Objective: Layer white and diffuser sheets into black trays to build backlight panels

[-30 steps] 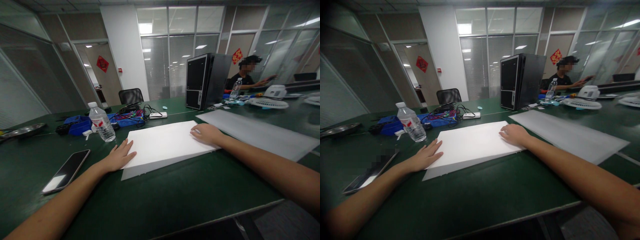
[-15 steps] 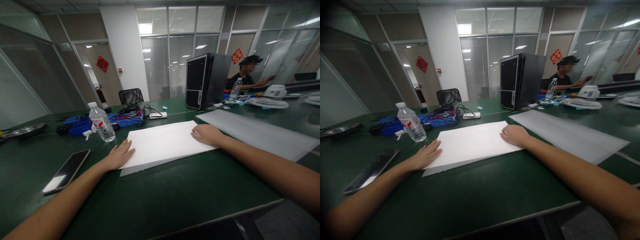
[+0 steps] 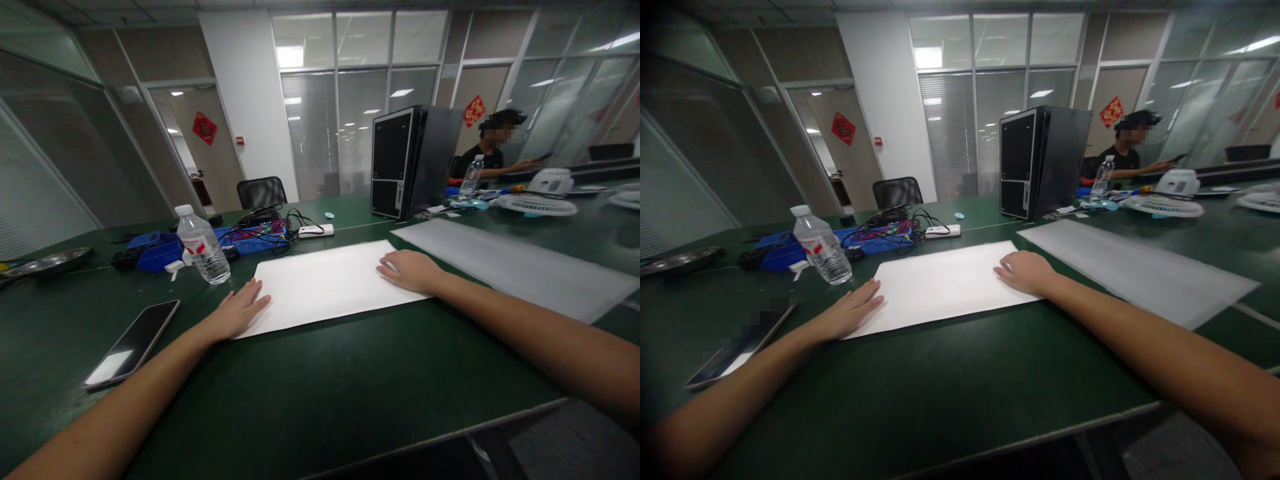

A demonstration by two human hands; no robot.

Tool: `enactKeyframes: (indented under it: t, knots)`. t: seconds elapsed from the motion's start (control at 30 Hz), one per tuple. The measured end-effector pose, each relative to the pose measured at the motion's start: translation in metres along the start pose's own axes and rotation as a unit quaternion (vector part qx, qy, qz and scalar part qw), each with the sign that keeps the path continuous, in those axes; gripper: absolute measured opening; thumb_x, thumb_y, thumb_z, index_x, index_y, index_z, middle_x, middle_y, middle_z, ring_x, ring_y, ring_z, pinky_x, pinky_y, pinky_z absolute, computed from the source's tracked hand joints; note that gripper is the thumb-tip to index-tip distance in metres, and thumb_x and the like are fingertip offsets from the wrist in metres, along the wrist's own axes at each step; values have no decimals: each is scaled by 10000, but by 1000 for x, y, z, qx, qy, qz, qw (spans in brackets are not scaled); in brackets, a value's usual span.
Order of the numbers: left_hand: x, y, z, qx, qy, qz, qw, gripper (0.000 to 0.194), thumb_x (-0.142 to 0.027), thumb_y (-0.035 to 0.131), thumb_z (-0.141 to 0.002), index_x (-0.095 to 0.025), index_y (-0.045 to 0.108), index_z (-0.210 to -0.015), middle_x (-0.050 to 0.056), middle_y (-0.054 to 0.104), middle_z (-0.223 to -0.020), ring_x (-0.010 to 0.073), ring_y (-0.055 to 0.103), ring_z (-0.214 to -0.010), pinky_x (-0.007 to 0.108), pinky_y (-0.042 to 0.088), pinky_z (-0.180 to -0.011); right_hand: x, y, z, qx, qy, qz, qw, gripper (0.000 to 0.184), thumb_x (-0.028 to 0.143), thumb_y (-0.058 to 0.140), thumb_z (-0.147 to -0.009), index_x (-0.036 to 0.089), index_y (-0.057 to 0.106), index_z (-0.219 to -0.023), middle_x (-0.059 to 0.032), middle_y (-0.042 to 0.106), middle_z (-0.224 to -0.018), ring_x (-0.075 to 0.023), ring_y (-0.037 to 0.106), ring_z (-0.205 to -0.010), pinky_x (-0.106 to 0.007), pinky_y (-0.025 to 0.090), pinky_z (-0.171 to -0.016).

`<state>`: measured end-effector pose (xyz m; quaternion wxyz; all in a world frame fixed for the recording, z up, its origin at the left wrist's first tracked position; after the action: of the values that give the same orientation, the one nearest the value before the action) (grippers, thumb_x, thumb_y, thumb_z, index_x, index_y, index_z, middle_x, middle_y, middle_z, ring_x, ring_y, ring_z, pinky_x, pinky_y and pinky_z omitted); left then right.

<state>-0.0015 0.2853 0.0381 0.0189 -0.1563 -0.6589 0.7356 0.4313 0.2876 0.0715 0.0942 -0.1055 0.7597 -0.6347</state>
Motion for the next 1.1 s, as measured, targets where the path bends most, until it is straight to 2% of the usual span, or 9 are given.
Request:
enactKeyframes:
  t: [0.1, 0.23, 0.4, 0.57, 0.9, 1.0, 1.1]
  knots:
    - [-2, -1, 1, 1, -7, 2, 1000, 988, -753, 199, -971, -87, 252, -1698, 162, 160, -1781, 319, 146, -1663, 571, 147, -1326, 1, 1, 0, 0, -8, 1, 1000, 666, 628, 327, -1058, 173, 745, -1307, -152, 725, -1354, -339, 675, -1218, -476, 525, -1018]
    - [-3, -2, 2, 4, -5, -2, 1000, 978, -761, 259, -964, -114, 260, -1697, 167, 164, -1784, 326, 137, -1663, 561, 152, -1328, 1, -1, 0, 0, -9, -1, 1000, 649, 623, 346, -1054, 182, 750, -1305, -157, 716, -1367, -344, 663, -1252, -481, 514, -1043]
    - [1, 0, -1, -6, 10, -4, 1000, 959, -766, 286, -970, -136, 263, -1693, 184, 163, -1780, 342, 143, -1660, 605, 176, -1315, 5, -2, 1, 8, -14, 0, 1000, 609, 595, 370, -1049, 190, 753, -1296, -162, 721, -1347, -353, 666, -1227, -489, 539, -992]
    - [5, 4, -2, -3, 13, -5, 1000, 1007, -810, 270, -954, -137, 234, -1703, 185, 128, -1790, 334, 121, -1665, 596, 123, -1326, 10, -4, 3, 10, -14, 12, 1000, 590, 597, 382, -1042, 203, 755, -1273, -151, 734, -1314, -343, 672, -1201, -465, 553, -951]
    - [-4, 2, 4, 21, 12, -10, 1000, 1065, -837, 264, -944, -113, 174, -1719, 190, 67, -1785, 334, 68, -1668, 600, 93, -1328, 11, -7, 3, 16, 9, 9, 1000, 569, 600, 417, -1022, 194, 773, -1204, -154, 755, -1250, -340, 706, -1118, -459, 563, -891]
    - [-11, -2, 12, 44, 31, -20, 998, 1124, -874, 321, -918, -117, 130, -1727, 193, -3, -1776, 362, 31, -1664, 630, 75, -1319, 12, -7, 4, 13, 9, 13, 1000, 570, 598, 412, -1021, 196, 774, -1198, -153, 757, -1250, -338, 706, -1113, -454, 567, -880]
    - [-18, -6, 22, 78, 69, -41, 994, 1203, -911, 460, -852, -194, 68, -1735, 157, -120, -1763, 391, -42, -1650, 648, 56, -1312, 12, -8, 4, 10, 11, 11, 1000, 568, 601, 415, -1019, 198, 774, -1196, -153, 763, -1236, -332, 710, -1093, -448, 570, -868]
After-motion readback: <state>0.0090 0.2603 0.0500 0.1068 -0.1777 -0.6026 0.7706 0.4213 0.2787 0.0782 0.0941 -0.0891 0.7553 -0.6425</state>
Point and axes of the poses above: each hand's wrist, its own z-axis away from the middle knuckle, its own y-axis out of the palm, x = y × z, the point moved 8 cm from there along -z, towards the middle knuckle
